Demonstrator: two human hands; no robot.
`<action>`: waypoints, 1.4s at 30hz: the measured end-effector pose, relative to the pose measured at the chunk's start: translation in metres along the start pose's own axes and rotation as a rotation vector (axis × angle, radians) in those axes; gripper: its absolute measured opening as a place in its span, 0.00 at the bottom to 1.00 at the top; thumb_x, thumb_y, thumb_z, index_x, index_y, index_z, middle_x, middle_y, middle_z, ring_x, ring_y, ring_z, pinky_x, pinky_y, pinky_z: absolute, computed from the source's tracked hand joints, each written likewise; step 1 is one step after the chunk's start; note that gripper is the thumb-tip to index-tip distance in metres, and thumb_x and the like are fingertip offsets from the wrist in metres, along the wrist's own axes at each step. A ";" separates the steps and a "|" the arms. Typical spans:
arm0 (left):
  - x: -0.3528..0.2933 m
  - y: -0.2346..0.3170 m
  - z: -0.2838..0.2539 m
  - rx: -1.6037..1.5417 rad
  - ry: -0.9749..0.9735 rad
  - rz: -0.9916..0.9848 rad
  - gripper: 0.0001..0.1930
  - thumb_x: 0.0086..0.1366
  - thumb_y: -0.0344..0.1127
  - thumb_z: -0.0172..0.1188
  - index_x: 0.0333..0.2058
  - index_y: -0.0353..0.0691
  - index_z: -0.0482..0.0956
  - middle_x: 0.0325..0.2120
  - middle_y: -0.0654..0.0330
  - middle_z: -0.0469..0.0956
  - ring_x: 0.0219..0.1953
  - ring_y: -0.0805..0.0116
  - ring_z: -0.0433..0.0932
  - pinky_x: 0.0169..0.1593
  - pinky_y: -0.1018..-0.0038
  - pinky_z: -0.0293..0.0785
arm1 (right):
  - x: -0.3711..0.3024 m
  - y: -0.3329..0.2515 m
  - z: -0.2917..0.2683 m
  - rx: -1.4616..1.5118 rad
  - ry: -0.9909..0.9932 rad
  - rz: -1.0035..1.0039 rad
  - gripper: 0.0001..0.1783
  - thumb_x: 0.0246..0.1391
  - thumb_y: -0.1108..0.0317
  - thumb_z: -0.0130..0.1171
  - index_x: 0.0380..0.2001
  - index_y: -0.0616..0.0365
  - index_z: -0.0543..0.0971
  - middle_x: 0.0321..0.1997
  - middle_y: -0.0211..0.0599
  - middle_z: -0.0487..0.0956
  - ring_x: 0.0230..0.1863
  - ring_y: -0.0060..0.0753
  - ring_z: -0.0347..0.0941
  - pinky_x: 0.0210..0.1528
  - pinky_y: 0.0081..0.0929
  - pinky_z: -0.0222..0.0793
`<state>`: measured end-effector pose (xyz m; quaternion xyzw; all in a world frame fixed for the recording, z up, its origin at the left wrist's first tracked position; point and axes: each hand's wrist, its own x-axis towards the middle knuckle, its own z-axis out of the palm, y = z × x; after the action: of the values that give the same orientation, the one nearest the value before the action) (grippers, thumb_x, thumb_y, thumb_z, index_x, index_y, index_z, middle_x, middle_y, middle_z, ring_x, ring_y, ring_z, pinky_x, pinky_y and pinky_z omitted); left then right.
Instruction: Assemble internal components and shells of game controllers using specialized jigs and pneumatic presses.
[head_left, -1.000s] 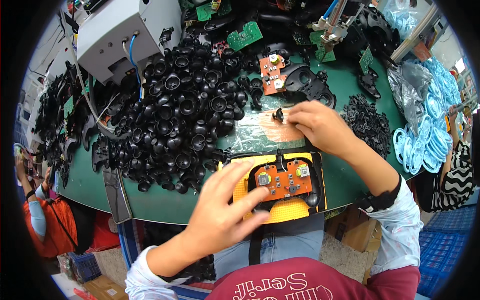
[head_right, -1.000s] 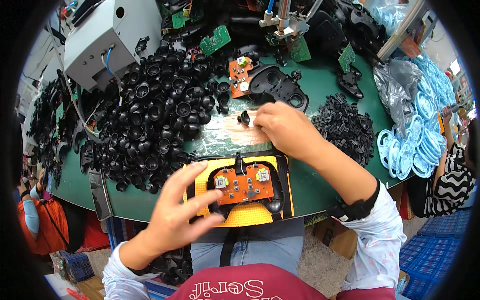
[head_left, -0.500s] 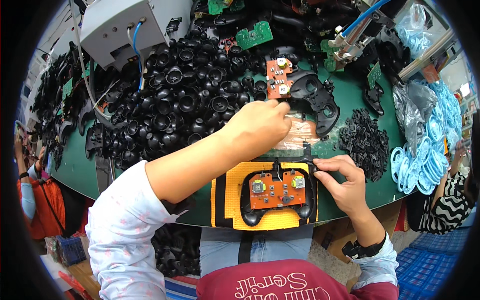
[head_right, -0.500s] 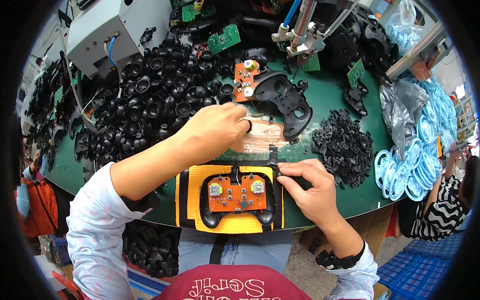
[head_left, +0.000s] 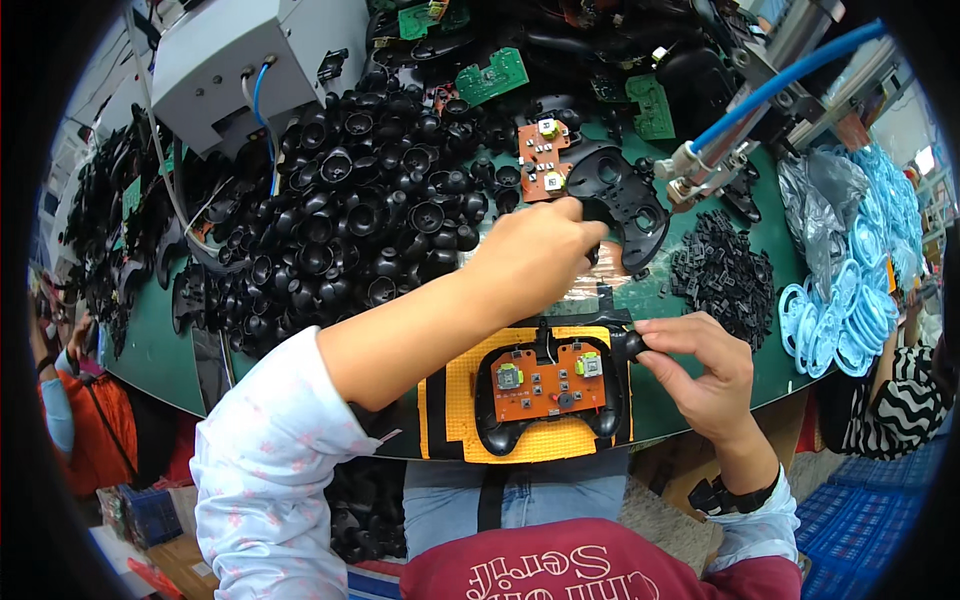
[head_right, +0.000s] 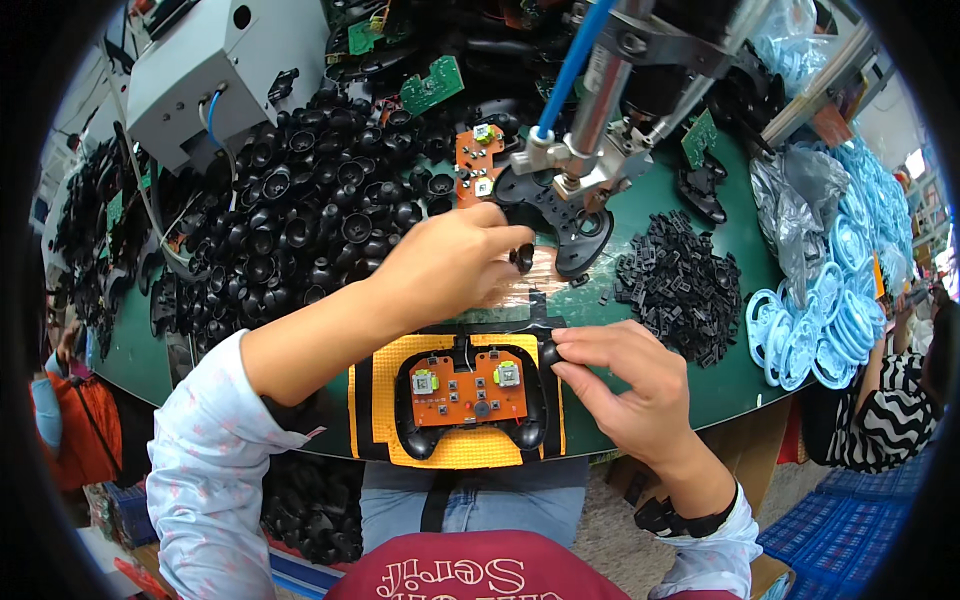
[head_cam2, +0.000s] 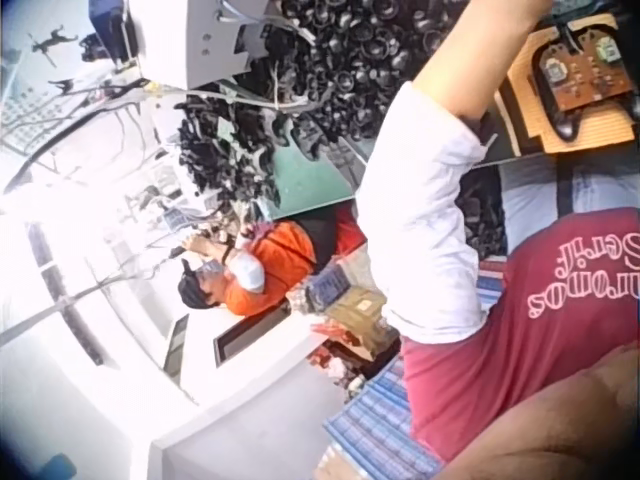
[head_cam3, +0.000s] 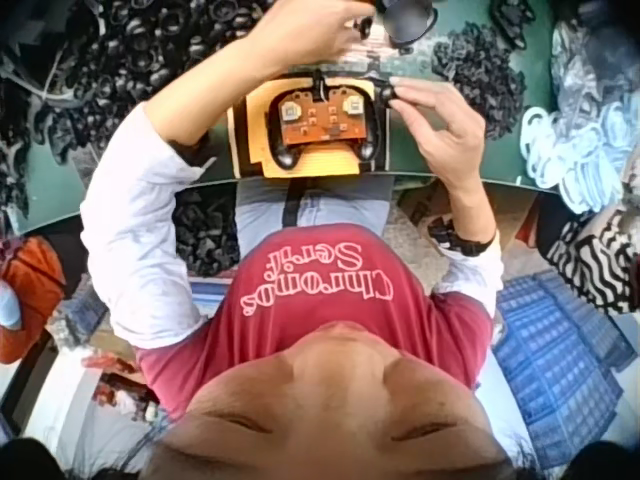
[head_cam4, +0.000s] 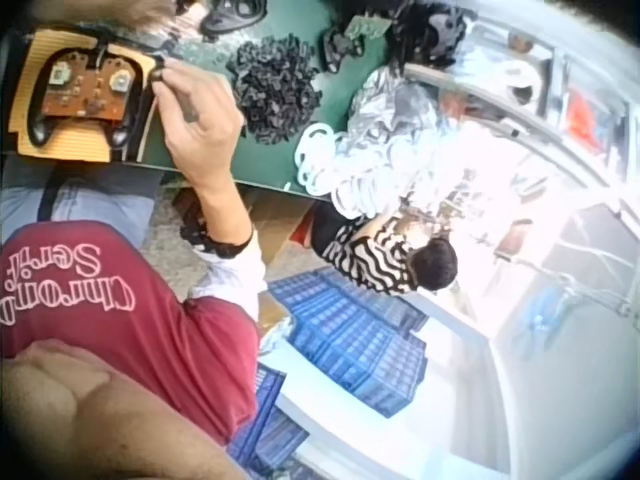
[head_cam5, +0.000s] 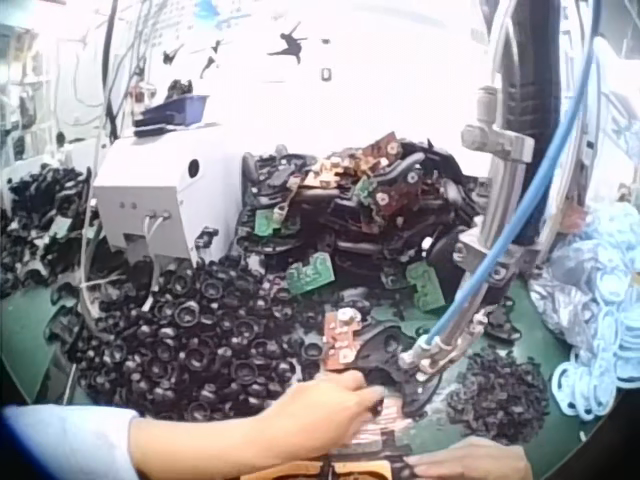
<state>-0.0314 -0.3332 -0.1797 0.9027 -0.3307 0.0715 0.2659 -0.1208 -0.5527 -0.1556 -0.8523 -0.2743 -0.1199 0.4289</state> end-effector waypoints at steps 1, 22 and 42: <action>0.004 0.002 0.004 0.019 -0.035 0.040 0.17 0.53 0.30 0.63 0.45 0.41 0.80 0.36 0.54 0.76 0.36 0.52 0.79 0.40 0.63 0.77 | -0.002 0.000 0.001 -0.002 -0.008 -0.004 0.12 0.39 0.80 0.70 0.31 0.61 0.83 0.37 0.41 0.85 0.36 0.38 0.81 0.40 0.29 0.73; -0.094 0.022 -0.078 -0.553 0.009 -0.334 0.18 0.63 0.24 0.60 0.53 0.35 0.77 0.39 0.57 0.74 0.34 0.74 0.78 0.38 0.78 0.78 | 0.013 -0.010 0.018 0.027 -0.169 -0.168 0.11 0.40 0.79 0.69 0.31 0.61 0.82 0.37 0.39 0.84 0.34 0.38 0.79 0.37 0.29 0.74; -0.125 0.043 -0.024 -0.437 0.300 -0.237 0.15 0.47 0.30 0.74 0.36 0.40 0.85 0.32 0.62 0.81 0.35 0.66 0.76 0.40 0.73 0.71 | 0.019 -0.020 0.014 -0.025 -0.264 -0.089 0.11 0.40 0.79 0.68 0.30 0.58 0.81 0.35 0.36 0.83 0.36 0.36 0.80 0.38 0.29 0.74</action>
<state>-0.1538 -0.2783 -0.1788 0.8357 -0.1873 0.0996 0.5065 -0.1165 -0.5252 -0.1420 -0.8528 -0.3646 -0.0289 0.3727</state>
